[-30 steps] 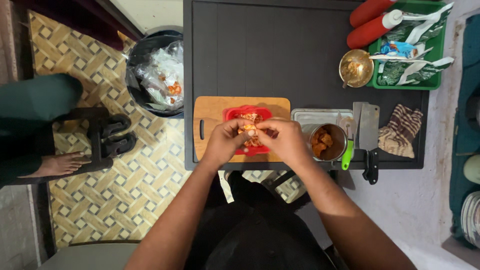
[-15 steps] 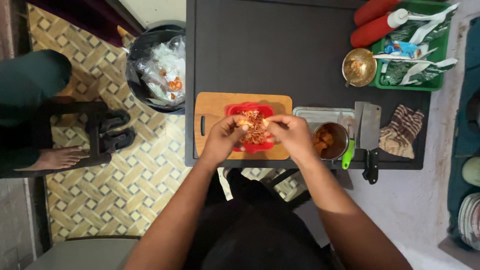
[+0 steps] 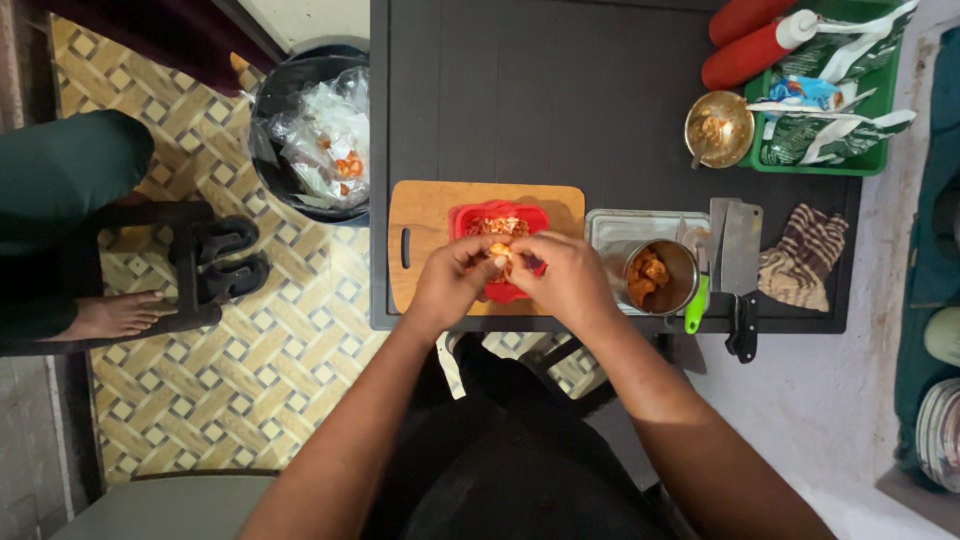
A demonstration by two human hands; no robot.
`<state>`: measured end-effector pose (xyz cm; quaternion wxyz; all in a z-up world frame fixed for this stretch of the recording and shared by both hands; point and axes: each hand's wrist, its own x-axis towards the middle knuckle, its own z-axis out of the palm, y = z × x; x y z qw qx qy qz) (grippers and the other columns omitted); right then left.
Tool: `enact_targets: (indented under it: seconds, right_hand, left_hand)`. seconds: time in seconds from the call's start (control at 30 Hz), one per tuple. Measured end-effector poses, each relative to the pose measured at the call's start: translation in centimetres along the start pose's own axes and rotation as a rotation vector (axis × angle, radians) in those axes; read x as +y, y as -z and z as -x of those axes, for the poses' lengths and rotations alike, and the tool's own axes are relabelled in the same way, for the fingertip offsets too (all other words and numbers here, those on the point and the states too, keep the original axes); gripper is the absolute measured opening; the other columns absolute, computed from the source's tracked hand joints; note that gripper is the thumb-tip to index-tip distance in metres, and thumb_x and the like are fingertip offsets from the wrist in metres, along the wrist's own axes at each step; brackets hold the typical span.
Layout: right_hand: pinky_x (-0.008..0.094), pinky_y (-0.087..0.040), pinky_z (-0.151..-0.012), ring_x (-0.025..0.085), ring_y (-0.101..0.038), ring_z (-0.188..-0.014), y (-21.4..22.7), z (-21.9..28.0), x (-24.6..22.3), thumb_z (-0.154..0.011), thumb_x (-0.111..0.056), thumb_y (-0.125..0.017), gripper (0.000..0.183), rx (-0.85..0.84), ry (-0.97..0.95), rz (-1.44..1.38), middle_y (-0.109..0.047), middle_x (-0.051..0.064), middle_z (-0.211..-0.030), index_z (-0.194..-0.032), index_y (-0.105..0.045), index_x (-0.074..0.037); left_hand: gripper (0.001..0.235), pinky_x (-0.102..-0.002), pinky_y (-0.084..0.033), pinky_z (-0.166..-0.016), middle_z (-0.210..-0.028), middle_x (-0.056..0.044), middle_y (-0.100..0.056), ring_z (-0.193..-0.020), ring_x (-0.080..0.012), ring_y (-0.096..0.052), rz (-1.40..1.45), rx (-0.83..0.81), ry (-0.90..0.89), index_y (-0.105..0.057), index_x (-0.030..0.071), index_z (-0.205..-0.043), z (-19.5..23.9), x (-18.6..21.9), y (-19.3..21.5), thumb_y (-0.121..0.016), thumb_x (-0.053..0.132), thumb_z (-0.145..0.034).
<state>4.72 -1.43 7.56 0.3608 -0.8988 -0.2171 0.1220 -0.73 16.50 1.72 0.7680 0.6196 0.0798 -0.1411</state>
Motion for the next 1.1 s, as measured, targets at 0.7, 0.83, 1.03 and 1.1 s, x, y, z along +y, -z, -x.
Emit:
enact_targets:
  seconds: [0.7, 0.83, 1.03, 1.1]
  right_hand:
    - [0.03, -0.061, -0.07, 0.015, -0.074, -0.08, 0.7, 0.3, 0.1, -0.086, -0.016, -0.079, 0.019, 0.018, -0.014, -0.02, -0.078, 0.008, -0.097, -0.102, -0.077, -0.005]
    - [0.027, -0.061, -0.067, 0.012, -0.074, -0.074, 0.1, 0.3, 1.3, -0.085, -0.014, -0.078, 0.015, -0.035, -0.161, -0.069, -0.078, 0.005, -0.088, -0.099, -0.079, -0.008]
    - [0.025, -0.058, -0.063, 0.01, -0.071, -0.069, -0.4, 0.1, 2.8, -0.088, -0.009, -0.073, 0.018, 0.005, -0.43, -0.418, -0.079, 0.003, -0.086, -0.106, -0.077, -0.008]
    - [0.027, -0.057, -0.06, 0.011, -0.07, -0.064, 0.1, 0.2, 2.8, -0.09, -0.01, -0.072, 0.019, -0.015, -0.578, -0.485, -0.078, 0.003, -0.086, -0.108, -0.076, -0.009]
  left_hand:
    - [0.03, -0.023, -0.057, -0.077, -0.103, -0.005, -0.077, -0.088, -0.0078, -0.069, -0.167, 0.089, -0.016, -0.07, 0.0, -0.124, 0.3, 1.4, -0.9, -0.069, 0.002, -0.094]
    - [0.028, -0.025, -0.055, -0.074, -0.103, -0.007, -0.077, -0.083, -0.0103, -0.065, -0.237, 0.041, 0.012, -0.073, 0.001, -0.124, 0.5, 1.5, -1.0, -0.07, 0.003, -0.096]
    - [0.029, -0.02, -0.043, -0.052, -0.089, 0.0, -0.069, -0.061, -0.0041, -0.052, 0.083, 0.08, 0.077, -0.07, 0.004, -0.126, -0.1, -0.8, -0.9, -0.066, 0.006, -0.097]
    - [0.024, -0.019, -0.042, -0.051, -0.081, 0.004, -0.062, -0.061, -0.0011, -0.052, 0.209, 0.188, 0.157, -0.07, 0.004, -0.125, -0.5, -1.5, -0.5, -0.067, 0.011, -0.102]
